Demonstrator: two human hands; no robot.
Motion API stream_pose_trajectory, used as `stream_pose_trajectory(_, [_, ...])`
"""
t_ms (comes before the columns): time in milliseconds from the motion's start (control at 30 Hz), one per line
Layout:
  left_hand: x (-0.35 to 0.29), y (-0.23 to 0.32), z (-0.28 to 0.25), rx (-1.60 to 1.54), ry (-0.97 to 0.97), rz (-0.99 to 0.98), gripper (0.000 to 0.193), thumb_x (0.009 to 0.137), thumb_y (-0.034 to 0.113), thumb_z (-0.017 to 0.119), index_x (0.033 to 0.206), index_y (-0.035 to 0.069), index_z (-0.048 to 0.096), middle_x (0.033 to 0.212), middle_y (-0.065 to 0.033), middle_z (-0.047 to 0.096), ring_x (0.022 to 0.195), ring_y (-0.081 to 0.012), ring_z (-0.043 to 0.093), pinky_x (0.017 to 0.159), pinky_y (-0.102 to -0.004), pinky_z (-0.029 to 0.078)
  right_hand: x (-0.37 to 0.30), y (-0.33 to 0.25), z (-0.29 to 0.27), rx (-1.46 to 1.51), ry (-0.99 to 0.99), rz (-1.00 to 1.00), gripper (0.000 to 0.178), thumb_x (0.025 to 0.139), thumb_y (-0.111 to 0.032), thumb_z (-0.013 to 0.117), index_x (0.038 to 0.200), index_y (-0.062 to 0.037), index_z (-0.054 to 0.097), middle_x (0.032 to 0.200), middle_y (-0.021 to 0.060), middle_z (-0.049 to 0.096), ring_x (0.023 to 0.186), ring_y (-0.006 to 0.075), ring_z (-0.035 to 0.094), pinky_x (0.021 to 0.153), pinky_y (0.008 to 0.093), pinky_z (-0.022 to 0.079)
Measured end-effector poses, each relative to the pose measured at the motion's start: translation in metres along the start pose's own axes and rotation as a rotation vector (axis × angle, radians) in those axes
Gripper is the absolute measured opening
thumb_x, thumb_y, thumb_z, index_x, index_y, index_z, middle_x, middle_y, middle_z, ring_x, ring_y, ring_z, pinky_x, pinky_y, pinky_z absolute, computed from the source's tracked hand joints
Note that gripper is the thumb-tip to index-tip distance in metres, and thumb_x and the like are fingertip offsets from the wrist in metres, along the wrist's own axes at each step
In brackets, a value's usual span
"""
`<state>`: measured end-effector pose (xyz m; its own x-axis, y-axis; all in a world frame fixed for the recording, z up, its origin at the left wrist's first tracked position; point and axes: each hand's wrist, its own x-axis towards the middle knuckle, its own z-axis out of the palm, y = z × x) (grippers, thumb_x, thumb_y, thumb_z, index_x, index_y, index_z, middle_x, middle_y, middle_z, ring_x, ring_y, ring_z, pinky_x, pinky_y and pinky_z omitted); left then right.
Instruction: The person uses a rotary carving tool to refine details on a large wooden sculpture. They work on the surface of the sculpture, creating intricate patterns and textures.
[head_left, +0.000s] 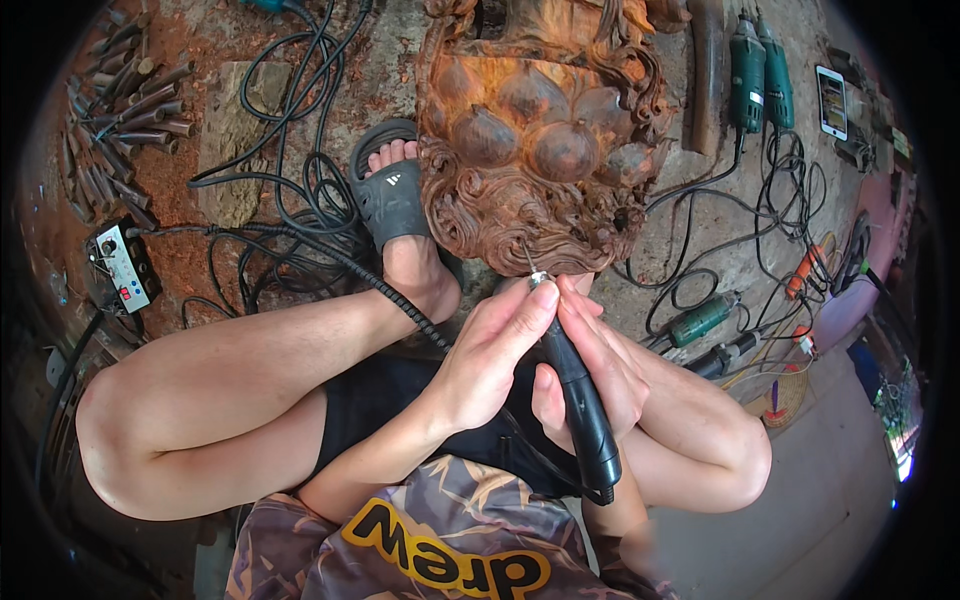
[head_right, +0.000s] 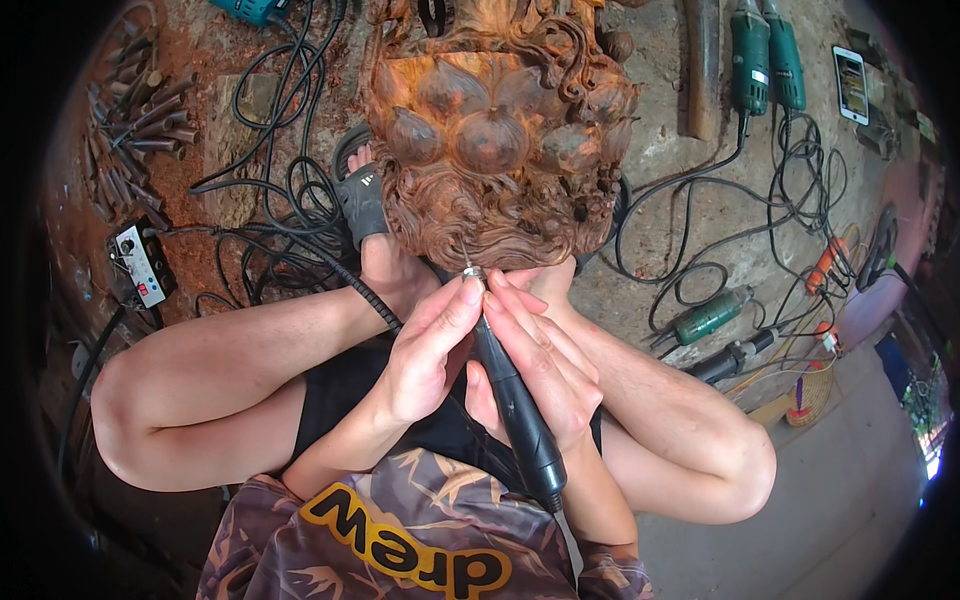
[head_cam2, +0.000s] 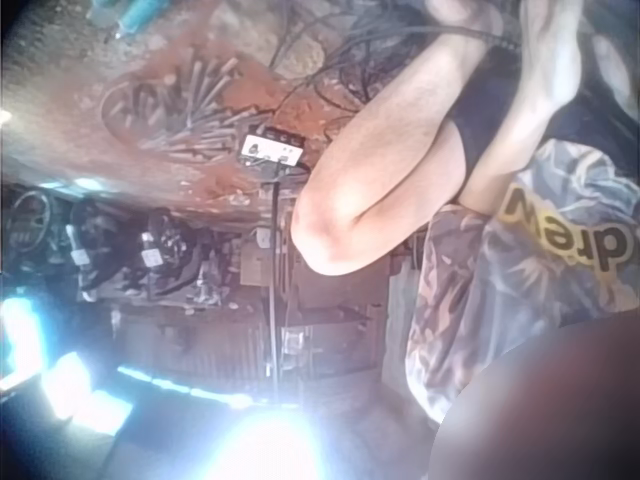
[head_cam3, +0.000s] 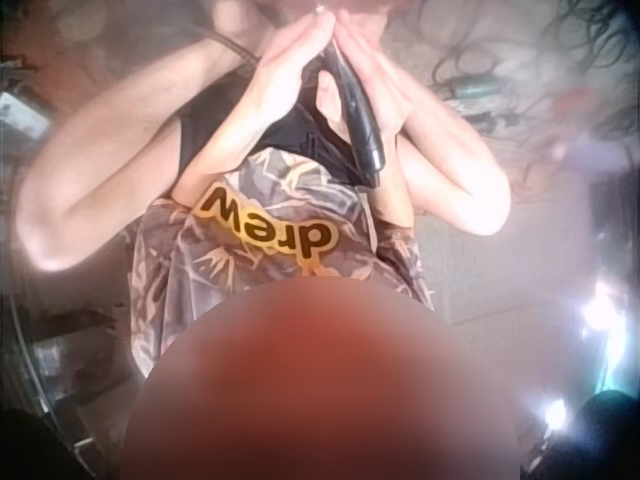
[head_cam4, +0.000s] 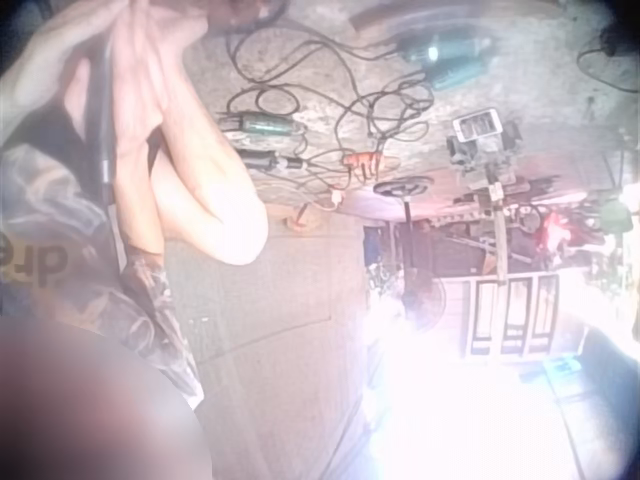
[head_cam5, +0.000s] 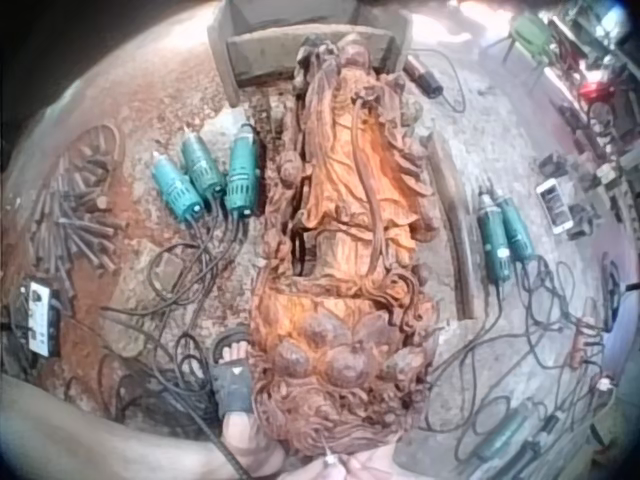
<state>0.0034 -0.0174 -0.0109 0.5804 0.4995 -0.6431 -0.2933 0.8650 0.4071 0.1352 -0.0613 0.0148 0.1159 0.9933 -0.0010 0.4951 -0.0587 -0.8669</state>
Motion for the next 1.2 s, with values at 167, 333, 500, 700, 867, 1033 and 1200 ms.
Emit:
stream_pose_trajectory(167, [-0.0009, 0.0019, 0.0000, -0.026, -0.006, -0.023, 0.056, 0.112, 0.044, 0.042, 0.131, -0.006, 0.058, 0.122, -0.0163, 0.068, 0.115, -0.0201, 0.062, 0.105, -0.0346, 0.046, -0.0004, -0.0008, 0.0013, -0.017, 0.007, -0.006, 0.040, 0.088, -0.010, 0.073, 0.120, 0.0134, 0.066, 0.119, 0.0322, 0.070, 0.111, 0.0406, 0.072, 0.095, 0.0442, 0.059])
stream_pose_trajectory(333, [-0.0031, 0.0046, 0.0012, -0.030, -0.009, -0.028, 0.055, 0.112, 0.042, 0.042, 0.132, -0.006, 0.057, 0.122, -0.0168, 0.067, 0.116, -0.0209, 0.062, 0.106, -0.0351, 0.046, -0.0009, -0.0028, 0.0018, -0.016, 0.017, -0.006, 0.040, 0.088, -0.009, 0.073, 0.121, 0.0125, 0.067, 0.119, 0.0322, 0.070, 0.110, 0.0406, 0.073, 0.094, 0.0437, 0.060])
stream_pose_trajectory(500, [-0.0017, 0.0035, 0.0008, -0.049, -0.016, -0.025, 0.054, 0.112, 0.042, 0.042, 0.133, -0.006, 0.056, 0.122, -0.0171, 0.068, 0.116, -0.0215, 0.062, 0.105, -0.0352, 0.046, -0.0001, -0.0033, 0.0021, -0.027, 0.013, -0.015, 0.040, 0.087, -0.007, 0.074, 0.122, 0.0120, 0.067, 0.119, 0.0317, 0.070, 0.110, 0.0405, 0.073, 0.094, 0.0437, 0.060])
stream_pose_trajectory(700, [-0.0017, 0.0028, -0.0005, -0.044, -0.015, -0.027, 0.054, 0.112, 0.042, 0.042, 0.130, -0.006, 0.057, 0.121, -0.0168, 0.068, 0.115, -0.0204, 0.063, 0.105, -0.0348, 0.047, 0.0009, -0.0023, 0.0032, -0.024, 0.029, -0.028, 0.042, 0.087, -0.007, 0.074, 0.123, 0.0121, 0.066, 0.119, 0.0311, 0.070, 0.111, 0.0408, 0.072, 0.094, 0.0436, 0.060])
stream_pose_trajectory(867, [0.0005, 0.0022, 0.0001, -0.049, -0.008, -0.016, 0.054, 0.112, 0.043, 0.042, 0.127, -0.007, 0.059, 0.121, -0.0163, 0.068, 0.114, -0.0195, 0.063, 0.104, -0.0343, 0.047, 0.0015, -0.0034, 0.0007, -0.024, 0.004, 0.000, 0.042, 0.086, -0.008, 0.074, 0.123, 0.0123, 0.066, 0.119, 0.0313, 0.070, 0.111, 0.0403, 0.072, 0.094, 0.0437, 0.059])
stream_pose_trajectory(1033, [0.0000, 0.0031, 0.0000, -0.059, -0.005, -0.032, 0.054, 0.112, 0.043, 0.043, 0.127, -0.007, 0.059, 0.121, -0.0157, 0.068, 0.114, -0.0189, 0.062, 0.104, -0.0339, 0.047, 0.0020, -0.0032, -0.0018, -0.031, -0.025, 0.017, 0.042, 0.086, -0.009, 0.074, 0.122, 0.0124, 0.066, 0.119, 0.0313, 0.070, 0.111, 0.0402, 0.072, 0.095, 0.0438, 0.059])
stream_pose_trajectory(1200, [0.0000, 0.0033, 0.0006, -0.063, 0.002, -0.032, 0.054, 0.112, 0.043, 0.043, 0.126, -0.007, 0.060, 0.121, -0.0153, 0.069, 0.113, -0.0182, 0.062, 0.104, -0.0335, 0.047, 0.0013, -0.0004, 0.0005, -0.005, -0.004, 0.002, 0.042, 0.087, -0.009, 0.074, 0.122, 0.0129, 0.066, 0.120, 0.0314, 0.070, 0.112, 0.0408, 0.072, 0.095, 0.0440, 0.059])
